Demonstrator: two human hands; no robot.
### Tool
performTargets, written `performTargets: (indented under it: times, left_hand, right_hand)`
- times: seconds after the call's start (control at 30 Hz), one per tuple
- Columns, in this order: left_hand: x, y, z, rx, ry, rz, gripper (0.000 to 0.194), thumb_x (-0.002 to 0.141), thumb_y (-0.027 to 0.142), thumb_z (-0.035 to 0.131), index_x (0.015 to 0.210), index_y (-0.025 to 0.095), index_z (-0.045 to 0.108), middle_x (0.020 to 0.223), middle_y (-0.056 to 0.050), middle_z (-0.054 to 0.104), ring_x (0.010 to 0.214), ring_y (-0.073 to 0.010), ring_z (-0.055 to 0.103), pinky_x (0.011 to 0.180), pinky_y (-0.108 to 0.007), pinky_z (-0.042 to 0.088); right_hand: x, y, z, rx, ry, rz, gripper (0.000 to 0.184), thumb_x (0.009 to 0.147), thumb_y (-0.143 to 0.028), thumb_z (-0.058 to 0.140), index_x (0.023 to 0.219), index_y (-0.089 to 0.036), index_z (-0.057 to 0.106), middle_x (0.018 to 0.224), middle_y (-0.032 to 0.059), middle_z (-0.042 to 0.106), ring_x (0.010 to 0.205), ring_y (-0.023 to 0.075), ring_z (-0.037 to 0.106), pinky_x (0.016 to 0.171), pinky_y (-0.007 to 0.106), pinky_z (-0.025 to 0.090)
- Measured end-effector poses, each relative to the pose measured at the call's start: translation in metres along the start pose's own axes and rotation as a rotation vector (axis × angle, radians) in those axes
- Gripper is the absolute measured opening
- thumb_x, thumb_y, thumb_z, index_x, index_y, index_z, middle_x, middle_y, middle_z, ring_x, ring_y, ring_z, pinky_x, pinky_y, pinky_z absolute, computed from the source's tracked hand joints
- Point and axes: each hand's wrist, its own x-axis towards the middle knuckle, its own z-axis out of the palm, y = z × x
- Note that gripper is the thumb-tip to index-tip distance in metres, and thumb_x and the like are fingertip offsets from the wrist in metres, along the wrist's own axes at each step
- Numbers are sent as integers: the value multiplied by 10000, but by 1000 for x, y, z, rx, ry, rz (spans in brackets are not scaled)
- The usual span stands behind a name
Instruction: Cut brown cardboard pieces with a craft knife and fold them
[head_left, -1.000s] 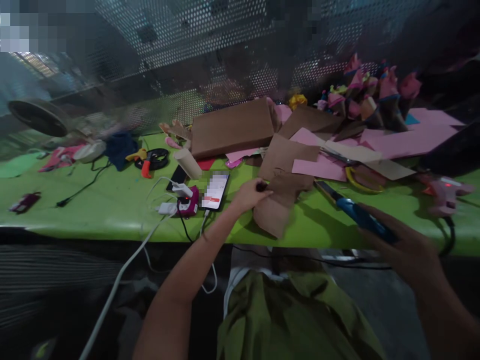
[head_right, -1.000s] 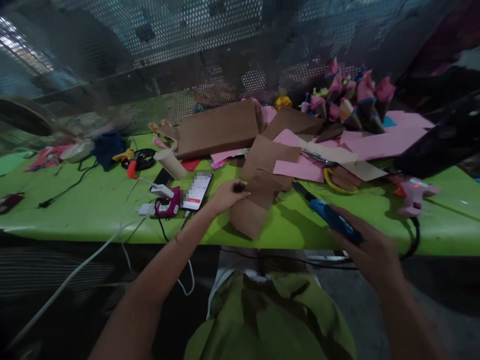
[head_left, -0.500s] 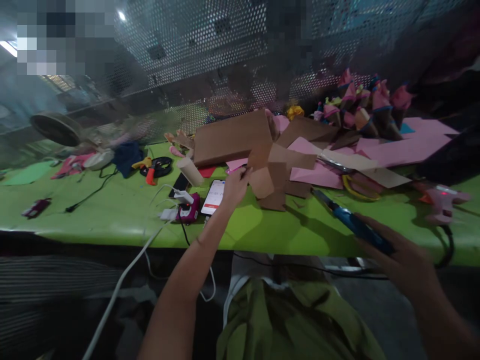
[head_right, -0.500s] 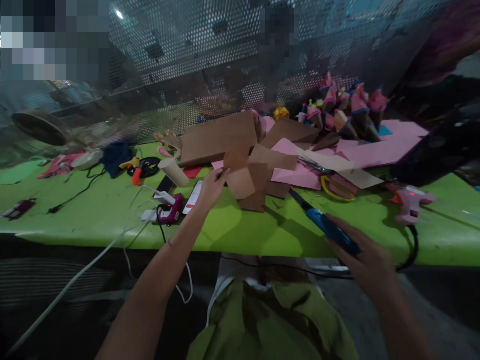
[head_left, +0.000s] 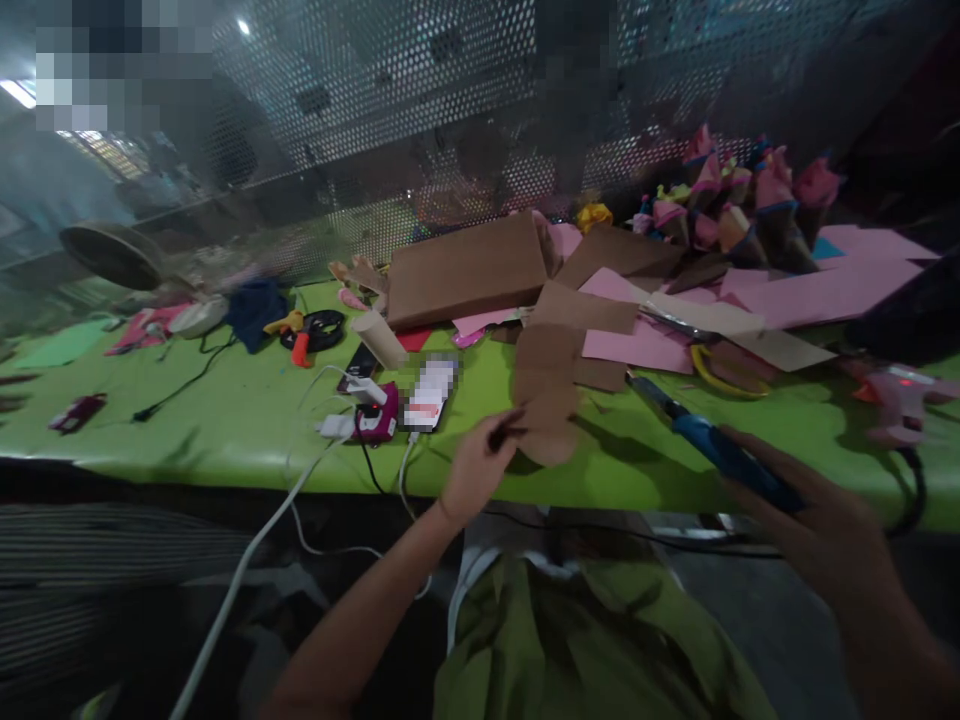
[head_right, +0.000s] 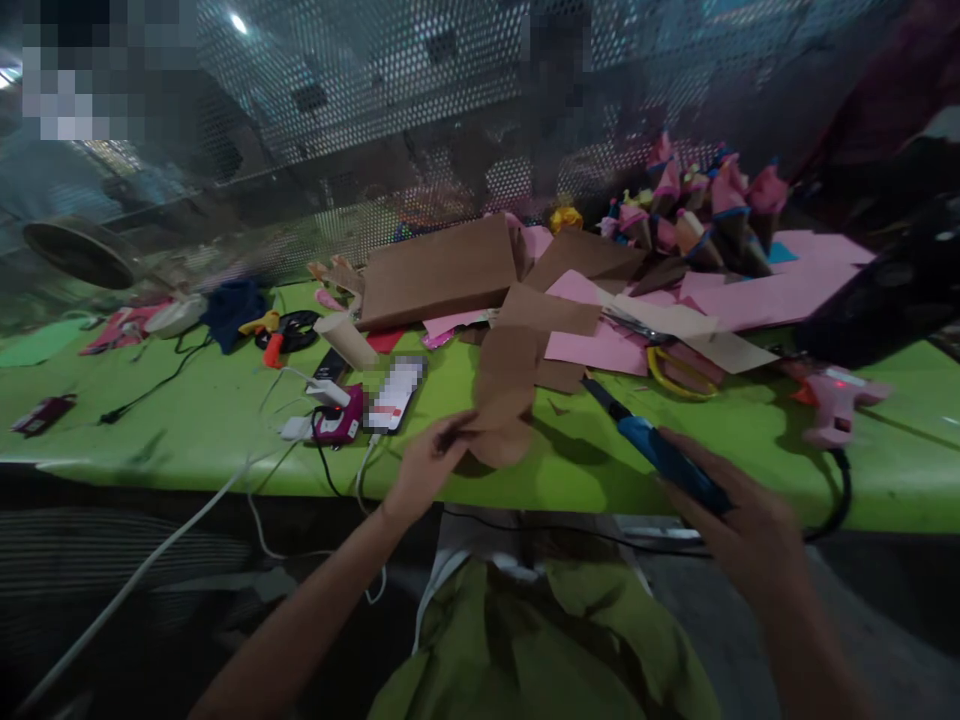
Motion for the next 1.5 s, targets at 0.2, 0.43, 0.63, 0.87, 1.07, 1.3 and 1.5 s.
performTargets:
  times: [0.2, 0.43, 0.63, 0.87, 1.07, 1.3, 1.5]
  left_hand:
    - [-36, 16, -6, 850, -356, 130, 590, 887, 188, 594, 1471, 205, 514, 1173, -113, 678, 1094, -260, 636, 936, -409, 539]
    - [-14, 37, -16, 1055, -534, 426, 462, 903, 364, 680, 1333, 210, 608, 1463, -140, 563, 1364, -299, 505, 1085, -452, 442]
    - [10, 28, -23, 1044, -699, 580, 590, 933, 591, 582, 1469, 355, 513, 1644, -79, 399, 1491, -303, 379, 1203, -549, 256]
    - [0, 26, -4, 1161, -543, 510, 727, 916, 666, 537, 1556, 342, 419, 1405, -145, 549, 1240, -312, 534, 1038, -451, 407]
    - [3, 15, 7, 1101, -398, 489, 524, 1016, 486, 455, 1502, 295, 502, 1360, -132, 601, 1261, -283, 547, 1065, -443, 416]
    - [8, 9, 13, 982, -408, 514, 436, 1060, 412, 377, 1426, 255, 554, 1625, -87, 439, 1513, -233, 369, 1206, -481, 293]
    - [6, 11, 16, 1046, -375, 508, 465, 1050, 408, 404, 1498, 328, 501, 1632, -72, 432, 1494, -259, 404, 1152, -487, 363]
  right_hand:
    - [-1, -4, 1, -9, 7, -7, 544, 749, -554, 670, 1196, -257, 756, 1144, 65, 807, 995, 331, 770, 889, 421, 611]
    - [-4, -1, 0, -26, 2, -20, 565, 769, -555, 659, 1233, -246, 749, 1158, 78, 800, 990, 330, 767, 870, 414, 610]
    - [-3, -9, -3, 22, -3, -2, 555, 755, -535, 675, 1216, -237, 755, 1148, 66, 805, 1008, 311, 768, 921, 398, 603]
    - [-4, -10, -2, 16, 0, -22, 519, 774, -545, 660, 1200, -265, 755, 1131, 52, 809, 977, 299, 772, 872, 394, 615]
    - [-16, -1, -12, -43, -129, -120, 483, 817, -516, 667, 1247, -307, 736, 1121, 33, 810, 947, 279, 778, 862, 368, 614]
    - [-37, 1, -19, -154, -224, -191, 434, 859, -518, 620, 1252, -381, 741, 1129, 14, 809, 893, 264, 793, 653, 311, 630]
    - [-42, -4, -25, -147, -274, -192, 397, 857, -479, 640, 1213, -358, 767, 1144, 14, 809, 874, 252, 799, 627, 284, 633]
